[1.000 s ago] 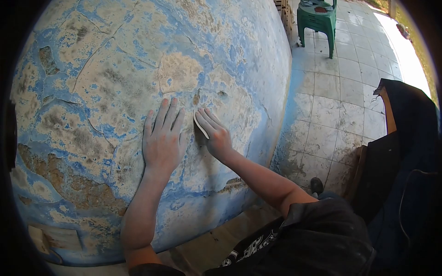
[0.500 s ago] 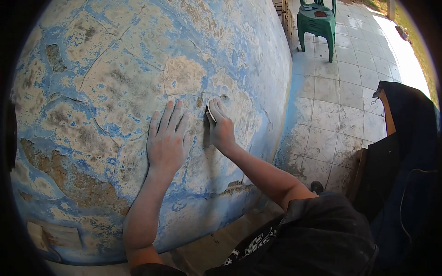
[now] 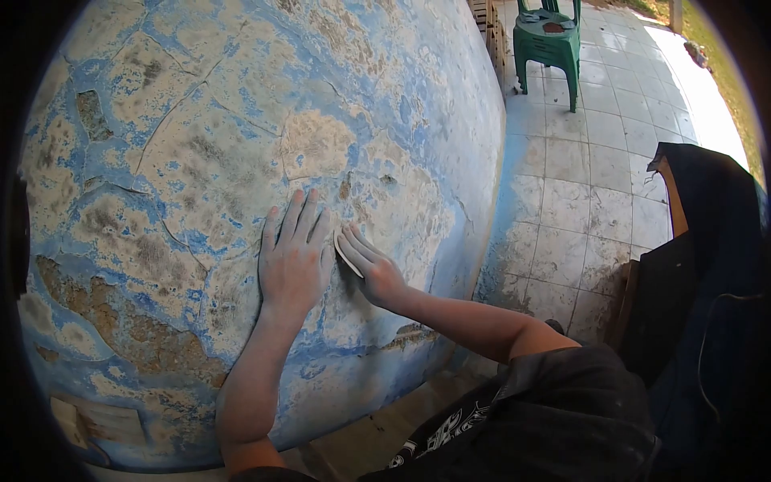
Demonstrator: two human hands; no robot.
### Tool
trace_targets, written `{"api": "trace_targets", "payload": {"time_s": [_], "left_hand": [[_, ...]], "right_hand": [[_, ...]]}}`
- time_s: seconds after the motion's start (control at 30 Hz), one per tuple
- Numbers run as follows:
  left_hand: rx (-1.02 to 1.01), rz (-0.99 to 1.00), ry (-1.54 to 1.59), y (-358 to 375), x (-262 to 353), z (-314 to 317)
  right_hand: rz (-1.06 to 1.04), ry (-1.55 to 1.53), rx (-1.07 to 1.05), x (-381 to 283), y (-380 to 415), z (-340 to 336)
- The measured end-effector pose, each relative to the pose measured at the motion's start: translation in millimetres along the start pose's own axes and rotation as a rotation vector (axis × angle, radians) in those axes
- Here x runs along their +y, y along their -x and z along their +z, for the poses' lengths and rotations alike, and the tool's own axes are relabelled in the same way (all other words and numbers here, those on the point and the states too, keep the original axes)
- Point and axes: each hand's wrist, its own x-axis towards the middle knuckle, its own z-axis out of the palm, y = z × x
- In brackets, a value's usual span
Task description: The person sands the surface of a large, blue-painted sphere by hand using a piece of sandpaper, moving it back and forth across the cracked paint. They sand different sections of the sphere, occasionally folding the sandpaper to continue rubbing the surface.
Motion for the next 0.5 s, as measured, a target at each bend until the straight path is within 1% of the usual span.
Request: {"api": "trace_targets", "payload": {"time_s": [0.03,0.1,0.13,0.2,0.27,0.3,0.33,0.4,0.47,0.5], "left_hand": [[-0.008,-0.002,-0.01,0.0,0.4,-0.2],[-0.021,-0.002,0.008,0.2,0.5,-1.6],[-0.032,0.004,0.023,0.4,0.5,-2.2],[-0.038,0.012,0.03,0.8,0.9,-2.6],[-0.028,0.013,0.04,-0.5,0.8,-1.8],[-0.011,0.017,0.038,-0.3,0.5,0.3],[0.005,0.019,0.036,0.5,-0.1,1.1],[0.003,0.016,0.041,1.4,-0.9,0.6],[-0.009,0.018,0.046,1.9,-0.3,-0.8],[-0.018,0.021,0.057,1.9,-0.7,-3.7]], "right_hand": [[-0.004,0.001,-0.002,8.8,-5.4,1.4],[0.183,0.006,0.24,31.9,-28.5,4.6],[0.298,-0.015,0.322,36.0,-48.1,0.9],[0.372,-0.032,0.371,36.0,-62.2,1.5],[0.273,-0.035,0.33,12.2,-43.4,14.2],[0.212,-0.041,0.268,-4.5,-25.1,14.6],[0.143,-0.046,0.204,-5.6,-6.6,17.6],[0.026,0.033,0.117,21.0,3.8,13.6],[0.154,0.061,0.286,43.5,-17.3,14.8],[0.235,0.089,0.322,51.4,-34.1,8.3]]}}
